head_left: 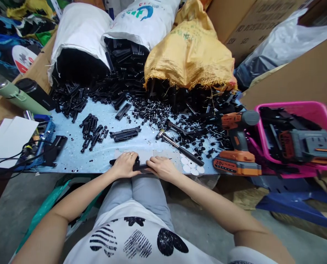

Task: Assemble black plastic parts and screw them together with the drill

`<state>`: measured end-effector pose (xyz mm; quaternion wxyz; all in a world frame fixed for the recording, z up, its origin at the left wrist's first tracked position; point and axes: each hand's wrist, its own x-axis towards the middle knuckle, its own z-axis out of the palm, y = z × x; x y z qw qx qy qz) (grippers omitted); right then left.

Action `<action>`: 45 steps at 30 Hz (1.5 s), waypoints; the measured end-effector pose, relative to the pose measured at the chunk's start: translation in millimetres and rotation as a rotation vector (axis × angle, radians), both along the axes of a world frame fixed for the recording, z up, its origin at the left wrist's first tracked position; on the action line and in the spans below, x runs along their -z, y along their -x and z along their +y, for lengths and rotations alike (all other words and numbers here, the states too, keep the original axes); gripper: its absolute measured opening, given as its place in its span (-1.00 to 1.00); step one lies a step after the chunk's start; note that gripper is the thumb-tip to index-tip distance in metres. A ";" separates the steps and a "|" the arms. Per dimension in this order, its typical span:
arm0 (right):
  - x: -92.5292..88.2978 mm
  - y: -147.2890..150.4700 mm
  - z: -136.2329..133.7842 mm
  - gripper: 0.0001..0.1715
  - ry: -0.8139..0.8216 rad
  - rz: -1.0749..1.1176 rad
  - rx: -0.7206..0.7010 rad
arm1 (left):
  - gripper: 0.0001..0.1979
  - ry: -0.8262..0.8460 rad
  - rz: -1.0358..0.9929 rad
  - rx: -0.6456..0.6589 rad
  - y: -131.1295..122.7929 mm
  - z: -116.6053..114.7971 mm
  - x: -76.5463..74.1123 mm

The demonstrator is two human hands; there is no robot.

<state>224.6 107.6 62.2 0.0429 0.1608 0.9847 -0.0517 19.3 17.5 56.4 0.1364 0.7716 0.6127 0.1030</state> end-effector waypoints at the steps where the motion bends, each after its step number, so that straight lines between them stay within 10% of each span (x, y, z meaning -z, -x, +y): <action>1: -4.2 -0.1 -4.6 -0.59 -0.029 0.003 -0.002 | -0.43 -0.018 -0.009 0.009 1.3 -2.0 2.7; 24: -51.1 17.7 -4.9 -0.67 -0.018 -0.096 -0.048 | -0.41 -0.013 -0.147 -0.095 12.5 -4.9 4.2; 31: -24.2 16.4 20.3 -0.53 0.193 -0.172 0.028 | -0.40 0.306 -0.161 0.237 38.3 51.9 -19.5; 36: 2.9 23.3 34.1 -0.53 0.242 -0.158 0.143 | -0.37 0.036 -0.042 -0.167 4.5 79.0 -37.7; 41: 23.2 21.0 37.7 -0.64 0.289 -0.150 0.035 | -0.26 -0.078 -0.104 -0.046 -54.0 74.6 -19.0; 45: 22.2 26.5 38.6 -0.56 0.239 -0.136 -0.018 | -0.24 -0.011 -0.189 -0.046 -45.8 75.9 -6.0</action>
